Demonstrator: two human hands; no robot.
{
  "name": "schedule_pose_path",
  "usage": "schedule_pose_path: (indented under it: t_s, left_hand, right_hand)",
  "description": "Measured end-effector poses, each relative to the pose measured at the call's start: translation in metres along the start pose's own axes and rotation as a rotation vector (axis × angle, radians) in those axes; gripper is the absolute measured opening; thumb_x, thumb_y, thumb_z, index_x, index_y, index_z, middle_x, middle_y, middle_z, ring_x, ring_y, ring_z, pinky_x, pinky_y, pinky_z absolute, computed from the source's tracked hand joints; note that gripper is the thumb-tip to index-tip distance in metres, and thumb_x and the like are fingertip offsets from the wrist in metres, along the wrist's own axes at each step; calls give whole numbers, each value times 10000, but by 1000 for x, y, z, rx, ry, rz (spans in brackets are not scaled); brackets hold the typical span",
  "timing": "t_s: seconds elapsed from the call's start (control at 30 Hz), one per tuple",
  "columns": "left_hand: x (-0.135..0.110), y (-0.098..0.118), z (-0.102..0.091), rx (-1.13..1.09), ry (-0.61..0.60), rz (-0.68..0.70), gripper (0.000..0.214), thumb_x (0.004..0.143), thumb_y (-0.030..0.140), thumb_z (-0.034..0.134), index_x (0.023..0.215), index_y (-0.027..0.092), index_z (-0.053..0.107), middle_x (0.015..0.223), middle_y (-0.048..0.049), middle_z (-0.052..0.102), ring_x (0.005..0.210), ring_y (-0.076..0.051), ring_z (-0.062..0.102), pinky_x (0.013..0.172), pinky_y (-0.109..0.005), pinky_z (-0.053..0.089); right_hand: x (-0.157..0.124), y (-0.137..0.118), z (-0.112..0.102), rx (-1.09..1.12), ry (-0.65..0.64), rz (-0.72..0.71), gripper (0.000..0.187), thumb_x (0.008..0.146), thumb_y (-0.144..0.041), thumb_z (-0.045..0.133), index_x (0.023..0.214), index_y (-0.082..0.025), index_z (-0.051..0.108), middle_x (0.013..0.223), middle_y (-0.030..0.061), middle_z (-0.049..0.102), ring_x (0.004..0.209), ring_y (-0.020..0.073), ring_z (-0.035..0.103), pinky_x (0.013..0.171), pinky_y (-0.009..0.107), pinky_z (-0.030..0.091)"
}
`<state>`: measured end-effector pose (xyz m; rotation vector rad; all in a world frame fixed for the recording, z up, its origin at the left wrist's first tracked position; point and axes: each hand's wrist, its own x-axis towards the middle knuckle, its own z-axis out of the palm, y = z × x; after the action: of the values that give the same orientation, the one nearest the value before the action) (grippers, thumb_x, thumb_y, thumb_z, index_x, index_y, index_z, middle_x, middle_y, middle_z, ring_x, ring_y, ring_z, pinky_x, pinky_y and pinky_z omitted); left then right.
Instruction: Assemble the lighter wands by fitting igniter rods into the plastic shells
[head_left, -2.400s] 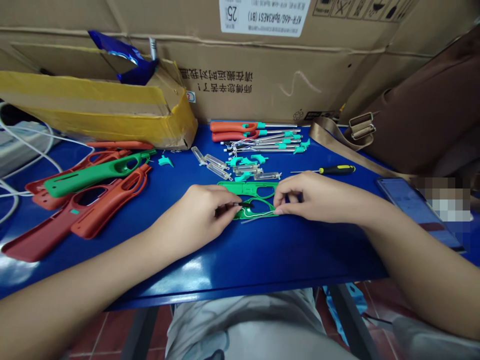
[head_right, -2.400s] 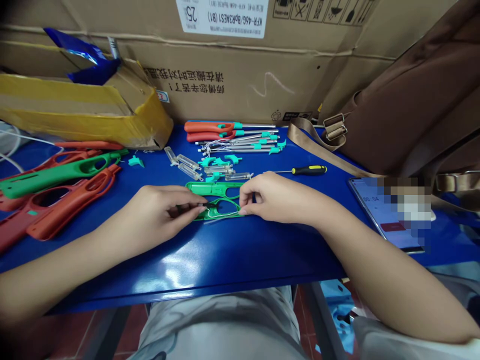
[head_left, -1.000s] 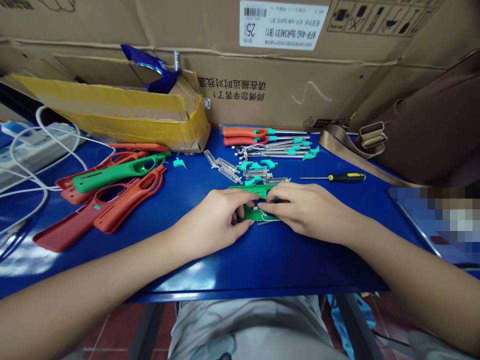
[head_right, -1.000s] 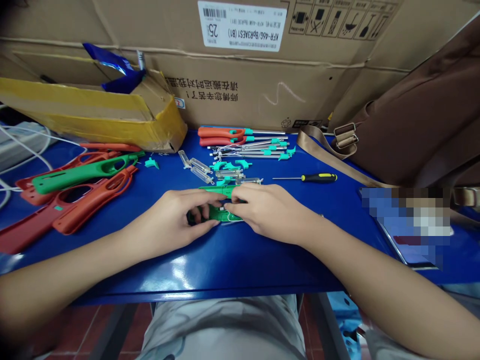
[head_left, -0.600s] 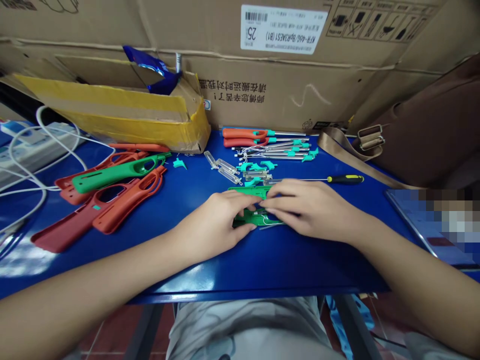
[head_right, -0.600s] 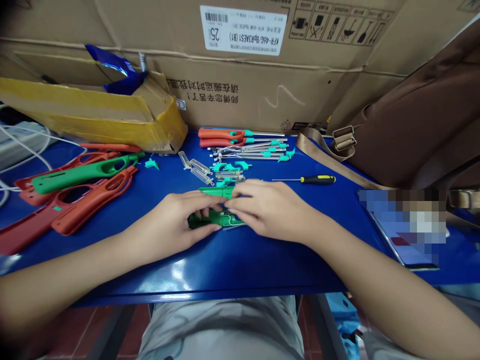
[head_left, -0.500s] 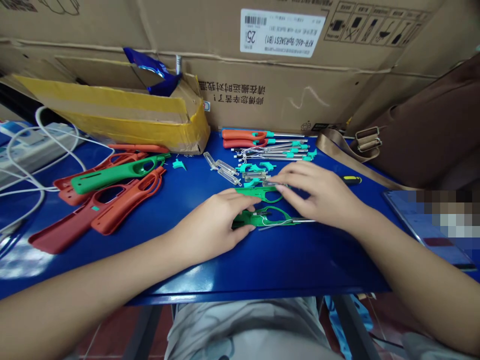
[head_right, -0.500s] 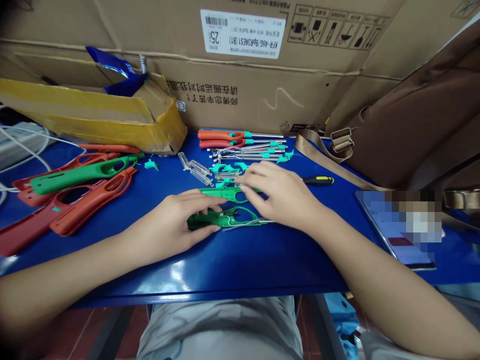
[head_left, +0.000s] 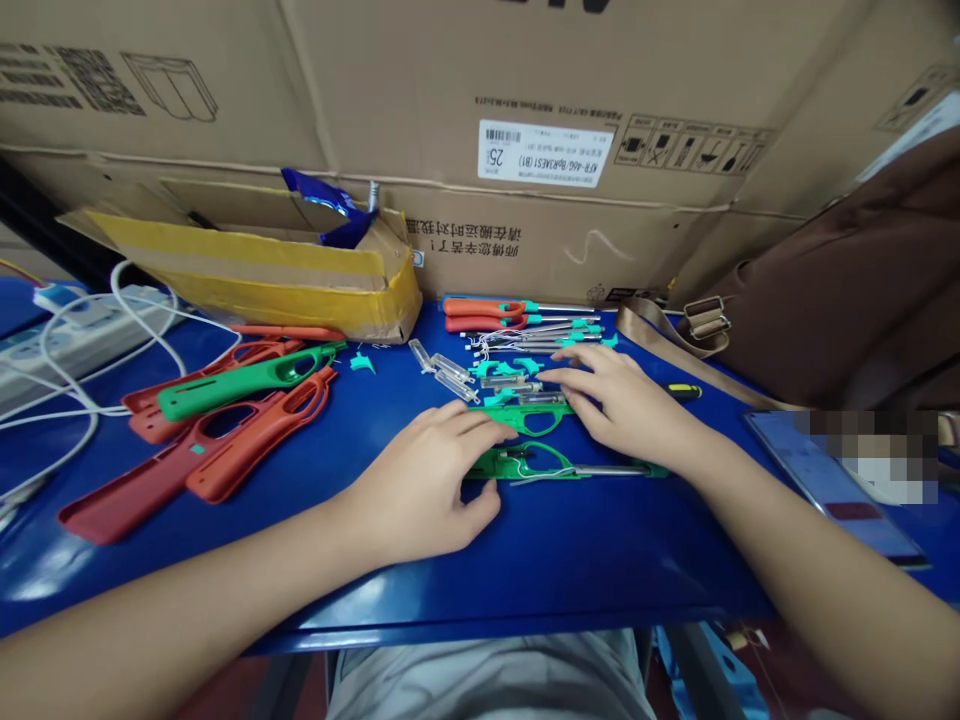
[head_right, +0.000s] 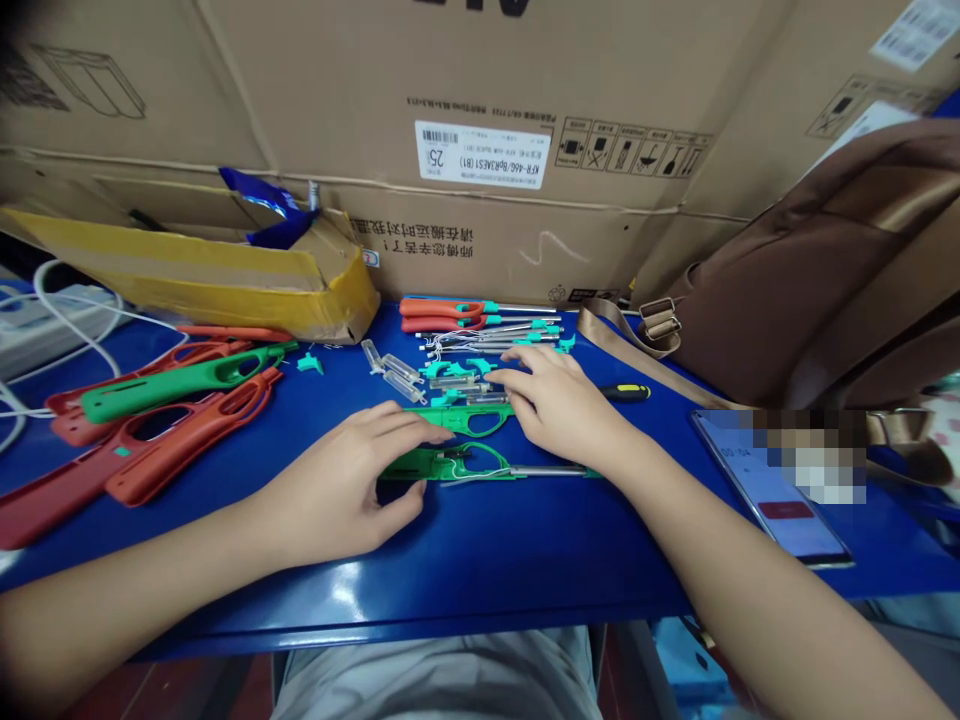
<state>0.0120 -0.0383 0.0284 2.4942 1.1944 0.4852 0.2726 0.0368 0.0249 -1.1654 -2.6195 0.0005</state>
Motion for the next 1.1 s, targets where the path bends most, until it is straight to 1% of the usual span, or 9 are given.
schedule_pose_path:
  t_s: [0.1, 0.2, 0.3, 0.43, 0.53, 0.73, 0.83, 0.93, 1.1]
  left_hand:
    - [1, -1, 1, -11, 5, -3, 394, 873, 236, 599, 1259, 188, 658, 1186, -83, 718, 1107, -298, 615, 968, -493, 507]
    - [2, -2, 2, -18, 15, 6, 340, 912, 288, 598, 1232, 196, 666, 1170, -83, 715, 1108, -292, 610, 967, -482, 502]
    - [3, -3, 3, -17, 23, 14, 295, 937, 302, 587, 1202, 199, 671, 1170, -80, 709, 1096, -286, 603, 962, -479, 497]
    - [3, -5, 3, -24, 30, 11, 266, 951, 290, 574, 1180, 197, 672, 1166, -78, 698, 1087, -280, 593, 960, -477, 495]
    - [3, -5, 4, -31, 27, 15, 257, 951, 282, 575, 1174, 197, 670, 1159, -81, 693, 1088, -280, 588, 960, -474, 489]
    - [3, -8, 10, -40, 4, 45, 256, 978, 286, 547, 1192, 208, 663, 1168, -78, 690, 1089, -273, 585, 953, -469, 471]
    - [2, -8, 9, -36, -4, 54, 266, 977, 281, 547, 1203, 208, 666, 1171, -79, 693, 1100, -275, 583, 941, -467, 466]
    - [2, -7, 7, -24, -16, 47, 285, 970, 273, 546, 1219, 210, 669, 1160, -80, 701, 1093, -280, 588, 931, -470, 462]
    - [1, -2, 4, -22, -19, 45, 307, 961, 263, 542, 1234, 211, 671, 1156, -75, 710, 1083, -278, 598, 926, -468, 463]
  right_hand:
    - [2, 1, 0, -28, 8, 18, 475, 989, -158, 413, 1412, -250, 608, 1500, 134, 537, 1375, 334, 472, 1086, 587, 414]
    - [4, 2, 1, -32, -43, 21, 487, 976, -151, 420, 1402, -274, 621, 1548, 78, 522, 1412, 335, 443, 1139, 632, 327]
    - [3, 7, 1, -14, -71, 39, 479, 954, -132, 418, 1348, -252, 662, 1457, 45, 623, 1389, 314, 490, 1160, 646, 281]
    - [3, 9, -1, -34, -6, 44, 433, 901, -115, 452, 1212, -231, 730, 1333, 45, 711, 1302, 296, 576, 1187, 666, 216]
    - [5, 5, -1, -18, 30, 24, 520, 886, -84, 430, 1342, -205, 649, 1389, 69, 673, 1311, 281, 572, 1197, 649, 220]
    - [9, 4, 4, 69, -78, -14, 574, 929, -84, 391, 1450, -258, 556, 1451, 57, 627, 1413, 271, 497, 1208, 679, 152]
    - [7, 10, 3, 91, -51, -19, 513, 943, -107, 414, 1392, -253, 613, 1345, 67, 702, 1338, 252, 571, 1198, 644, 219]
    - [5, 15, 1, 73, 57, -28, 416, 928, -120, 475, 1263, -239, 691, 1206, 58, 757, 1181, 238, 657, 1161, 580, 312]
    - [7, 22, 4, 8, 161, 7, 196, 940, -235, 582, 1078, -214, 721, 1118, 95, 720, 1100, 286, 624, 1005, 517, 434]
